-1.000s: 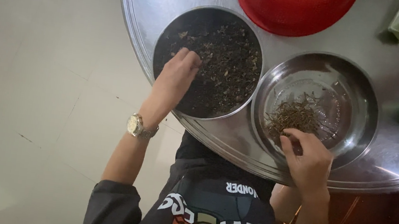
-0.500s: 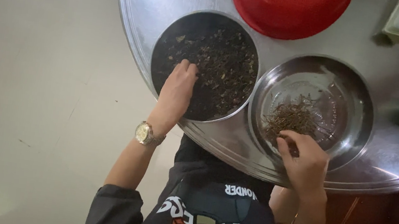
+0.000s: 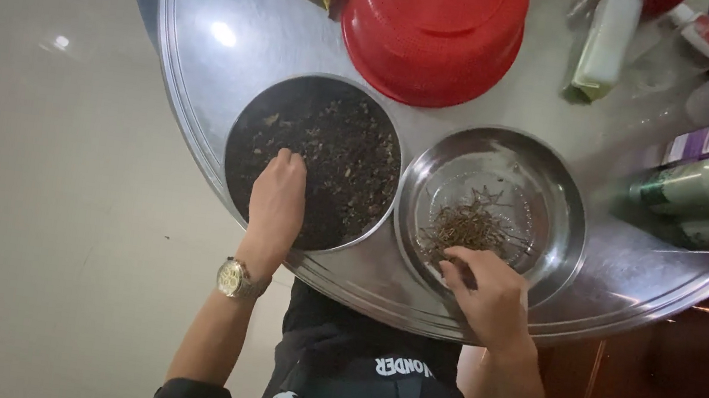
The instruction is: Sorting dried tea leaves by manually picking out stems and debris and placing them in a separate plate.
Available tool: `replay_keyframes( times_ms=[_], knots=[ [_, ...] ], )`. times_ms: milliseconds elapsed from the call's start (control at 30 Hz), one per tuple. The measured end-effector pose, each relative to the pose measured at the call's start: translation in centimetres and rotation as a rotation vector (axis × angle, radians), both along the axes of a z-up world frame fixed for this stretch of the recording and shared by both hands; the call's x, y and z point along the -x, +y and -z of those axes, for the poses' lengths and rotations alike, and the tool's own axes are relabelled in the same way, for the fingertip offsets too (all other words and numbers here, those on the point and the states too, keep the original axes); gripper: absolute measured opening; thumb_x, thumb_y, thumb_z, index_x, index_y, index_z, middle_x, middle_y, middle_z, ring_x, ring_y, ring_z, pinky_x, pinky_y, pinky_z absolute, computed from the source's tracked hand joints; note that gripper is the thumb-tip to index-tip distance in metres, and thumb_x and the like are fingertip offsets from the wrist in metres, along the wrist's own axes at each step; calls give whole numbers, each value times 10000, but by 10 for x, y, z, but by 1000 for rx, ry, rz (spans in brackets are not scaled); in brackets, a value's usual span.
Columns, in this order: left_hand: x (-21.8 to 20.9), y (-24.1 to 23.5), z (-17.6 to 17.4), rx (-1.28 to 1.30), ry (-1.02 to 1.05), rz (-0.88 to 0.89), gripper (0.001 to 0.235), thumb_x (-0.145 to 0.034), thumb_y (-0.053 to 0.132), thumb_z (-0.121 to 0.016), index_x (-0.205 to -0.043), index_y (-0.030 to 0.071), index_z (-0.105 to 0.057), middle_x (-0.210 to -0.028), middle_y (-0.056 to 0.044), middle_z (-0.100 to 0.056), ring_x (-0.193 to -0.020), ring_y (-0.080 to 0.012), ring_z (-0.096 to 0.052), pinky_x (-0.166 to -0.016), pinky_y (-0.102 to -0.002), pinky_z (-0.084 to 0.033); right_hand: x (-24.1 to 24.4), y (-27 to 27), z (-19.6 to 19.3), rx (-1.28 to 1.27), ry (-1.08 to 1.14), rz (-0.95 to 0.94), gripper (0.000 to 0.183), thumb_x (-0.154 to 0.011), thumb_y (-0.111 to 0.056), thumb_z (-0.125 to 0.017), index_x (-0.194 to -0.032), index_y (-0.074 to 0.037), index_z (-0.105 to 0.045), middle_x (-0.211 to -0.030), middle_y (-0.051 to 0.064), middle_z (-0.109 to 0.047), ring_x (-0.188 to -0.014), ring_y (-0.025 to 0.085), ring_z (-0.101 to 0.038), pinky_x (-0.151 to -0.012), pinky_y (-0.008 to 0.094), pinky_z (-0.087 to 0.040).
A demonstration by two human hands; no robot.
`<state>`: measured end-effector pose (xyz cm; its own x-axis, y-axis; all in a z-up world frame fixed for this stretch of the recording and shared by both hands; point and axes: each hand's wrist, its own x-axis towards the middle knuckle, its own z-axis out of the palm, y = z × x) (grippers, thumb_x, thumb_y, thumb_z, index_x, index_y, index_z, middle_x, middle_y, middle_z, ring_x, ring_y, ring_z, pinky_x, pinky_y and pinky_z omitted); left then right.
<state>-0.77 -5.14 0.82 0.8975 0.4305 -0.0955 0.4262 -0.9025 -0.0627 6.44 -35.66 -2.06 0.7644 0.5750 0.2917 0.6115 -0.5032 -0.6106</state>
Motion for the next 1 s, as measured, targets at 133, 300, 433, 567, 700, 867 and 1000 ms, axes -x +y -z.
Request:
replay_keyframes(
  times_ms=[133, 300, 433, 567, 700, 867, 1000],
  knots=[
    [10, 2, -2, 119, -135, -48, 40, -947, -6, -654, -942, 16, -687, -911, -84, -651, -803, -155, -706, -747, -230, -587, 0, 4, 0, 34, -58, -14, 135, -938, -293, -770, -1018, -186, -783, -738, 17, -734, -682, 192, -729, -665, 302, -582],
    [23, 5, -9, 485, -455, -120, 98, -1004, 30, -598, -965, -1, -683, -871, -112, -638, -807, -246, -704, -717, -327, -576, 3, 23, -5, 26, -108, -49, 165, -944, -309, -775, -1046, -180, -758, -757, 11, -716, -692, 191, -720, -653, 315, -578],
    [37, -2, -1, 552, -601, -168, 69, -994, 59, -621, -990, 36, -687, -909, -109, -674, -880, -285, -709, -785, -384, -575, 8, 53, -12, -37, -38, -115, 178, -970, -252, -762, -1080, -114, -745, -770, 73, -705, -702, 241, -714, -668, 348, -590],
    [48, -15, 22, 644, -738, -117, 52, -991, 79, -625, -1012, 84, -673, -909, -81, -668, -859, -292, -709, -744, -385, -580, 13, 91, -21, -5, -61, -248, 228, -977, -316, -736, -1110, -131, -738, -836, 55, -720, -780, 240, -730, -692, 341, -594],
    [52, -36, 32, 698, -741, -86, 84, -973, 34, -626, -1033, 80, -663, -913, -80, -663, -843, -285, -720, -711, -370, -595, 8, 118, -25, 127, -60, -364, 296, -1028, -358, -663, -1146, -91, -713, -898, 89, -711, -872, 257, -736, -717, 332, -594],
    [47, -48, 39, 555, -700, -69, 77, -983, 57, -634, -1043, 89, -669, -935, -38, -665, -830, -203, -728, -720, -305, -603, 9, 130, -16, 192, -134, -349, 288, -1049, -355, -642, -1182, -104, -687, -946, 67, -690, -928, 243, -721, -733, 348, -602],
    [47, -54, 36, 556, -718, -31, 117, -990, 34, -603, -1088, 79, -650, -952, -50, -663, -864, -211, -733, -744, -299, -602, 6, 130, -12, 156, -158, -347, 201, -1046, -299, -661, -1155, -132, -687, -918, 30, -684, -900, 236, -717, -701, 340, -599]
  ],
)
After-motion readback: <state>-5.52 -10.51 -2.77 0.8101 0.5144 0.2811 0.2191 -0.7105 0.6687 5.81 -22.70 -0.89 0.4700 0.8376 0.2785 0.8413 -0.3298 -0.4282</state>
